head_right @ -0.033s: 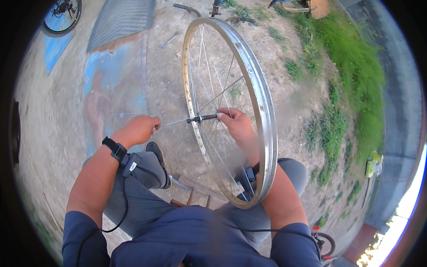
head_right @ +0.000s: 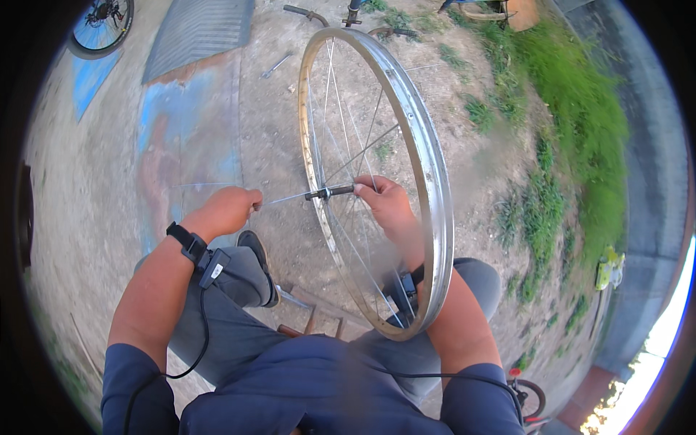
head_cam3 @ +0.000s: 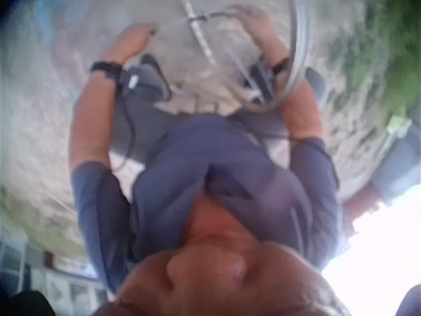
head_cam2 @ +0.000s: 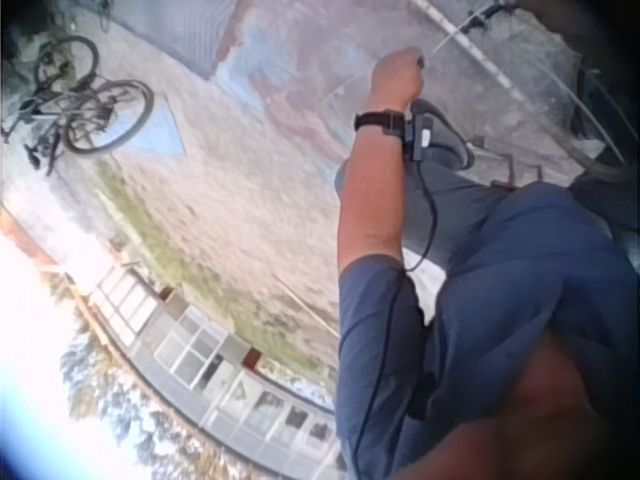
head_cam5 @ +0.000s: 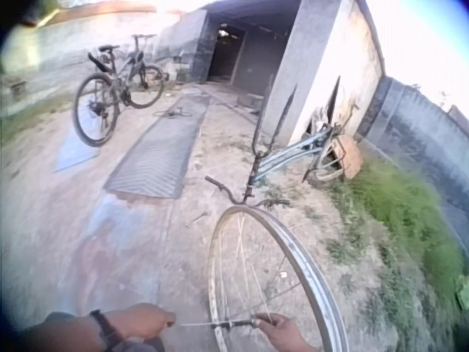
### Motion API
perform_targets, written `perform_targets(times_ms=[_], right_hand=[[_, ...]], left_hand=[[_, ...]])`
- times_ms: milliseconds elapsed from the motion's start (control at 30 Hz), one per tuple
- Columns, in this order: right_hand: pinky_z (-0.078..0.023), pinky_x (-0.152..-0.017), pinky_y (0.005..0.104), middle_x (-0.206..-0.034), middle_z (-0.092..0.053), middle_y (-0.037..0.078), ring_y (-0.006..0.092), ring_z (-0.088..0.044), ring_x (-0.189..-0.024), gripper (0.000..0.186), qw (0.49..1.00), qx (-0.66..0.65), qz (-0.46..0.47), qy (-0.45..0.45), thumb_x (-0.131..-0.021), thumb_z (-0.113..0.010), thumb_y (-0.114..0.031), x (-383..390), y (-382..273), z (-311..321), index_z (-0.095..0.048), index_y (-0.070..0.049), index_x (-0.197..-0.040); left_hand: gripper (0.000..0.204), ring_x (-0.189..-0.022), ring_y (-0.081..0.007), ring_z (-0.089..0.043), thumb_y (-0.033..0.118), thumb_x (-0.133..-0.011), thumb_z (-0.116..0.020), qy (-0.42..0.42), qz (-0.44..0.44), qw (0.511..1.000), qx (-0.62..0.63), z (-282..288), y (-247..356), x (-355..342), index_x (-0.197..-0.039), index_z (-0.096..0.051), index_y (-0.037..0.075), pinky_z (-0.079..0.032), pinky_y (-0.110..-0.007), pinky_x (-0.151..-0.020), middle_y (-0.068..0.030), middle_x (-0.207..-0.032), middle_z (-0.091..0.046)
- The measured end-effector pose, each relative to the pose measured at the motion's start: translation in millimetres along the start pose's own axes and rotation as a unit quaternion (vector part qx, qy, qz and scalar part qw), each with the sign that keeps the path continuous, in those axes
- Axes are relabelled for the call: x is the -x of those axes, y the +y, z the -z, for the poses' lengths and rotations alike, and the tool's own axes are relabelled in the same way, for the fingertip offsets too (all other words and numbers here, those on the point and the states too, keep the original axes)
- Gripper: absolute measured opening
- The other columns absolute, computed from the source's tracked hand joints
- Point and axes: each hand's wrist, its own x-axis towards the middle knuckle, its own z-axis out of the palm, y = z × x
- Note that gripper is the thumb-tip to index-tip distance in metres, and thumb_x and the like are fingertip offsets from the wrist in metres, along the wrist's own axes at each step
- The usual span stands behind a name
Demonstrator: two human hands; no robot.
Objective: The person laces a bicycle wheel by inserting spokes through the rim and hub, then threads and tightens the nipples by hand. The wheel is rotated and repositioned repeatedly to access different spoke holes.
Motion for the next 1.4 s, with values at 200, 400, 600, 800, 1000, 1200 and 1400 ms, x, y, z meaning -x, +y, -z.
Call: perform_targets(times_ms=[200, 400, 600, 800, 1000, 1200, 1400], right_hand=[[-0.049, -0.088, 0.0249, -0.099, -0.072, 0.007, 0.0125, -0.066, -0.093, 0.025, 1.0, -0.013, 0.014, 0.008, -0.098, -0.071, -0.01, -5, 4, -2, -0.069, 0.003, -0.118], [-0.049, -0.085, 0.0246, -0.096, -0.072, 0.006, 0.0111, -0.066, -0.09, 0.024, 0.999, -0.019, 0.031, 0.021, -0.095, -0.073, -0.012, -12, 8, -1, -0.069, 0.003, -0.114], [-0.033, -0.056, 0.022, -0.092, -0.073, 0.005, 0.0048, -0.047, -0.061, 0.029, 0.999, -0.021, -0.004, 0.043, -0.098, -0.071, -0.014, -13, 6, -3, -0.063, -0.001, -0.123], [-0.039, -0.059, 0.0188, -0.093, -0.074, 0.006, 0.0043, -0.053, -0.065, 0.031, 0.999, 0.018, -0.005, 0.028, -0.099, -0.069, -0.015, -12, 5, 0, -0.062, -0.001, -0.126], [-0.047, -0.09, 0.0235, -0.099, -0.073, 0.008, 0.0121, -0.067, -0.094, 0.04, 0.998, 0.045, 0.005, 0.042, -0.099, -0.068, -0.015, -13, 5, 7, -0.059, 0.006, -0.132], [-0.047, -0.093, 0.0259, -0.101, -0.072, 0.007, 0.0127, -0.066, -0.096, 0.041, 0.999, 0.03, -0.006, 0.041, -0.098, -0.068, -0.013, -11, 2, 3, -0.059, 0.006, -0.133], [-0.045, -0.09, 0.0259, -0.096, -0.07, 0.004, 0.0108, -0.063, -0.094, 0.043, 0.999, 0.02, -0.018, 0.033, -0.096, -0.071, -0.01, -6, 4, -8, -0.061, -0.001, -0.137]], left_hand=[[0.02, -0.088, -0.0429, -0.067, -0.001, -0.086, -0.058, -0.011, 0.014, 0.999, -0.027, 5, 9, 0, -0.101, -0.065, 0.01, -0.05, -0.054, -0.073, -0.018, -0.089, -0.07], [0.018, -0.087, -0.0429, -0.067, 0.0, -0.087, -0.059, 0.0, 0.02, 0.999, -0.038, 11, 14, 0, -0.101, -0.066, 0.01, -0.05, -0.054, -0.072, -0.0183, -0.087, -0.069], [0.016, -0.087, -0.0428, -0.067, 0.001, -0.088, -0.059, -0.005, 0.009, 1.0, -0.027, 18, 17, 2, -0.099, -0.066, 0.008, -0.051, -0.054, -0.072, -0.0185, -0.087, -0.069], [0.017, -0.091, -0.0425, -0.067, 0.0, -0.087, -0.06, -0.007, 0.042, 0.998, -0.055, 26, 17, 4, -0.1, -0.067, 0.008, -0.052, -0.054, -0.076, -0.0176, -0.09, -0.07], [0.019, -0.093, -0.0425, -0.067, 0.0, -0.086, -0.061, -0.052, 0.095, 0.993, -0.047, 47, -10, 20, -0.101, -0.069, 0.008, -0.052, -0.051, -0.076, -0.0175, -0.094, -0.071], [0.014, -0.082, -0.0289, -0.067, 0.003, -0.092, -0.06, -0.081, 0.128, 0.983, 0.099, 76, -21, 36, -0.103, -0.069, 0.007, -0.05, -0.042, -0.07, -0.0117, -0.096, -0.074], [0.008, -0.064, -0.0046, -0.048, 0.012, -0.104, -0.057, 0.006, 0.119, 0.87, 0.479, 84, 33, 31, -0.108, -0.06, 0.007, -0.04, -0.022, -0.059, -0.008, -0.099, -0.074]])
